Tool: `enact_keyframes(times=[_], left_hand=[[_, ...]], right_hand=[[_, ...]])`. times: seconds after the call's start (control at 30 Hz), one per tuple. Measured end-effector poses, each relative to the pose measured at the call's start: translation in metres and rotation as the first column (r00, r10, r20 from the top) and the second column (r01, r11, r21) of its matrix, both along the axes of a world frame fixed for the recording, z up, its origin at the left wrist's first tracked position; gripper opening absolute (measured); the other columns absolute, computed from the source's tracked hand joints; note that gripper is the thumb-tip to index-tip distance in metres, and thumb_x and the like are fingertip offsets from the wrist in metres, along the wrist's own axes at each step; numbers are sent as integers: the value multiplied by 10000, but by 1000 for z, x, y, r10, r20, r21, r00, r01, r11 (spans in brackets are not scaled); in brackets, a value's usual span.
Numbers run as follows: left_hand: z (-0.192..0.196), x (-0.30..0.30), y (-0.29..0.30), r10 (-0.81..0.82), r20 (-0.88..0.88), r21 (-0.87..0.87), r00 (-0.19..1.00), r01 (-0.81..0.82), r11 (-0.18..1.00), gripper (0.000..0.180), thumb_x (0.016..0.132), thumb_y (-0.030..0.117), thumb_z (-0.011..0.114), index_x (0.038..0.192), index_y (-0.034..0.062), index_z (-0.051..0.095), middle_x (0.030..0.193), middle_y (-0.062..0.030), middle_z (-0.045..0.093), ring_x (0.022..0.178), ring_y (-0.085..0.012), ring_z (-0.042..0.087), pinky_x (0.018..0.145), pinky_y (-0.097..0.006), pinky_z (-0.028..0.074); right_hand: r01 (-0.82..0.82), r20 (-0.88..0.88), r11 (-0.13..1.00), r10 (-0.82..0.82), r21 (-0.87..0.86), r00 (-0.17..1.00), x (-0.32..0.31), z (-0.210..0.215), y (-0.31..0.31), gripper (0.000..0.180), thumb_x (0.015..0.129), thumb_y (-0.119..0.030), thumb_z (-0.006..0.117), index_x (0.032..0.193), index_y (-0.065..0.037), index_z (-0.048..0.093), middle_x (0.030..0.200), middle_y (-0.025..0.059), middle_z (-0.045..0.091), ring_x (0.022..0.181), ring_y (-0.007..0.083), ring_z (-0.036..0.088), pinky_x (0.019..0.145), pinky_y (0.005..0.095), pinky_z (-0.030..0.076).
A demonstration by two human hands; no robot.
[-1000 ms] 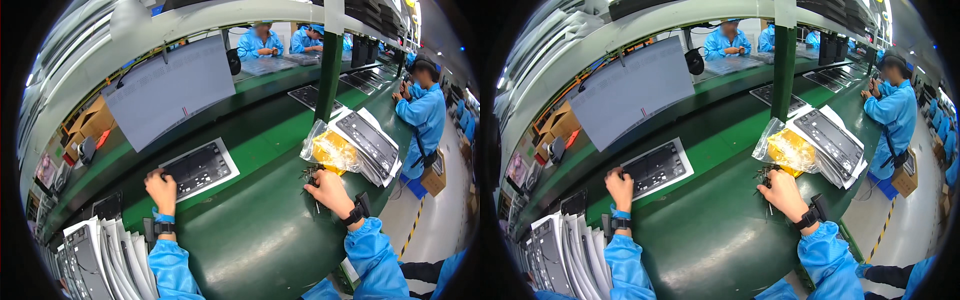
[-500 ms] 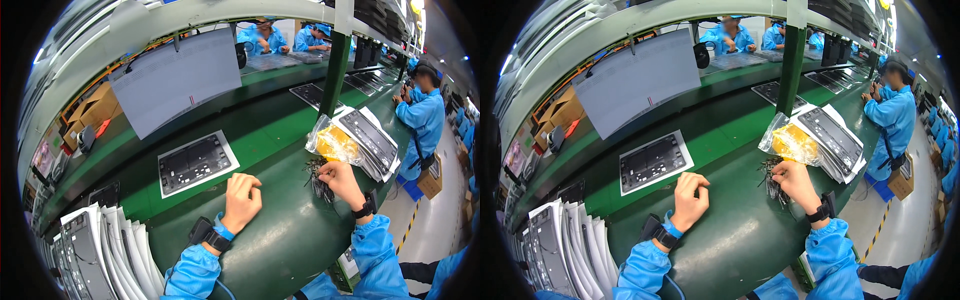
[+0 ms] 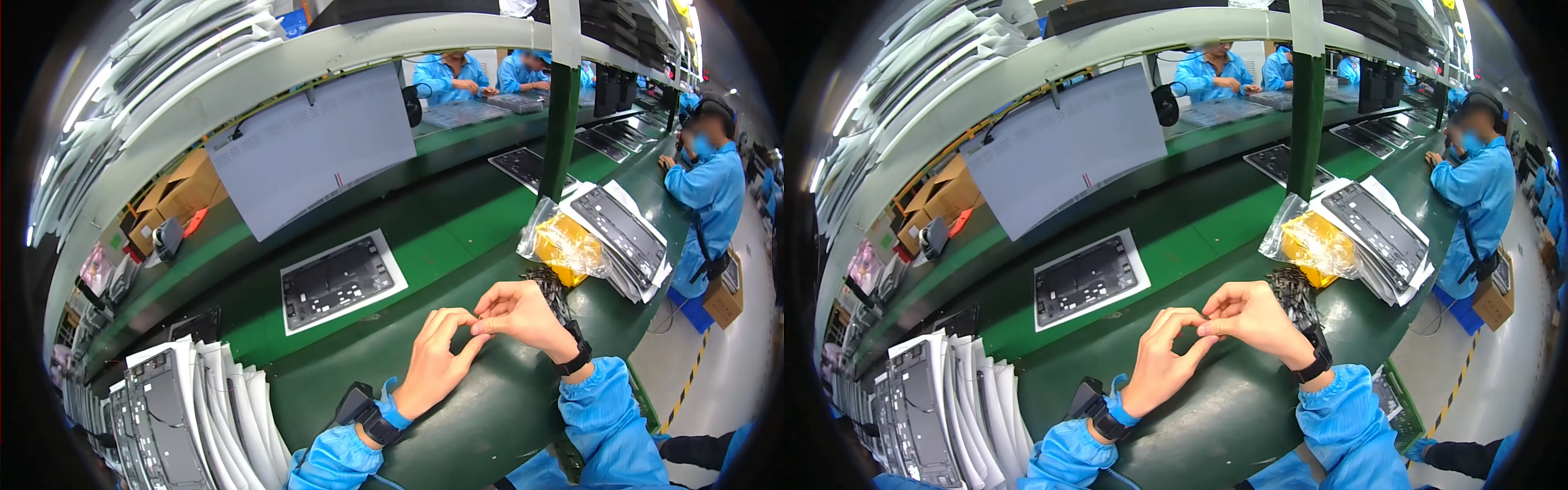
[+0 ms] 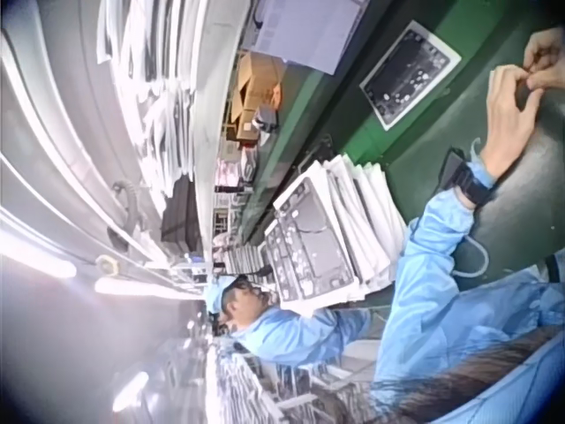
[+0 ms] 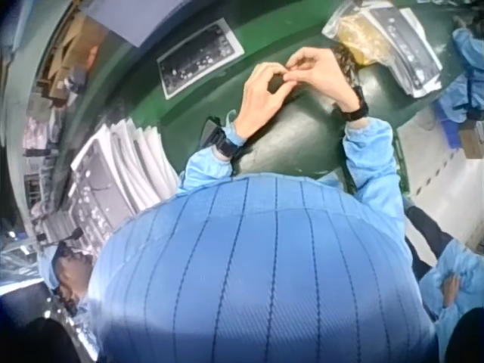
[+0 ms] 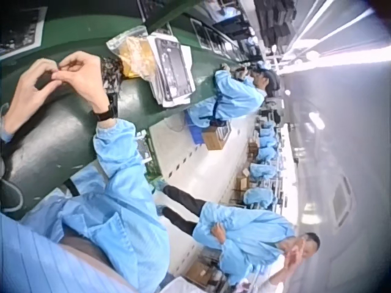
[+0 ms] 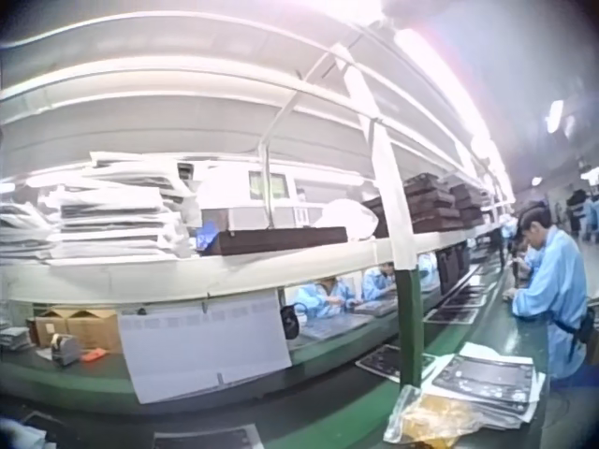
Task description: Manually assembling small electronic parts and wires into a housing on an assembly line.
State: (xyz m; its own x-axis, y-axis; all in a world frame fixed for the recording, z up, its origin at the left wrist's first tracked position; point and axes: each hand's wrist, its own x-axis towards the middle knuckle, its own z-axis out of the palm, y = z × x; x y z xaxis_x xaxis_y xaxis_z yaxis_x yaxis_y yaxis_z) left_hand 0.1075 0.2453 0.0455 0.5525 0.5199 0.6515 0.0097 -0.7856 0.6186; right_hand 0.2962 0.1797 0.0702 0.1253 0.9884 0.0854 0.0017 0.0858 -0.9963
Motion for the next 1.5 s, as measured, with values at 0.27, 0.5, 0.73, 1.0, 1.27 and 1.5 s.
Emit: enact_keyframes(times=[0.27,0.5,0.73,1.0,1.27,1.5], left_hand=[[-2,-18,14,17,45,-309,999,-2,951,215,884,100,865,1026,-15,752,914,-80,770,825,-149,681,787,-304,555],[-8,-23,29,-25,96,-372,995,60,926,93,945,35,789,1014,-19,757,930,-36,755,855,-97,661,804,-267,545],[-18,-27,39,-69,196,-516,978,163,841,64,972,24,757,1012,-26,751,981,-26,734,888,-85,654,802,-249,539],[-14,-29,40,10,122,-423,993,43,905,130,958,114,761,1015,0,783,930,-40,789,852,-108,677,796,-287,513],[-22,-26,34,-39,148,-565,988,117,816,104,976,34,750,1028,-56,743,942,-77,770,872,-120,704,804,-273,573],[12,-20,36,-65,-338,-86,939,38,996,180,899,91,772,1049,-5,752,958,-107,791,890,-184,755,811,-334,575]], right_hand=[[-158,-48,987,159,25,986,-6,-10,26,204,846,49,856,1002,67,727,947,120,772,876,161,758,779,289,628],[-54,-99,991,66,122,993,-12,-18,24,203,881,64,817,1076,68,761,1006,128,774,941,171,750,874,296,629],[-63,-1,977,64,202,998,-27,-26,28,123,951,-38,782,1028,57,792,952,89,765,862,130,713,776,270,596],[110,338,837,-332,537,881,-42,-29,29,104,863,5,807,964,25,794,877,107,750,773,160,715,686,289,567],[119,310,751,-404,649,860,-37,-42,29,128,837,20,817,962,14,793,881,106,754,760,200,730,665,304,575],[152,257,691,-451,707,855,-16,-33,23,129,833,46,814,951,11,779,869,122,747,742,207,727,645,305,571]])
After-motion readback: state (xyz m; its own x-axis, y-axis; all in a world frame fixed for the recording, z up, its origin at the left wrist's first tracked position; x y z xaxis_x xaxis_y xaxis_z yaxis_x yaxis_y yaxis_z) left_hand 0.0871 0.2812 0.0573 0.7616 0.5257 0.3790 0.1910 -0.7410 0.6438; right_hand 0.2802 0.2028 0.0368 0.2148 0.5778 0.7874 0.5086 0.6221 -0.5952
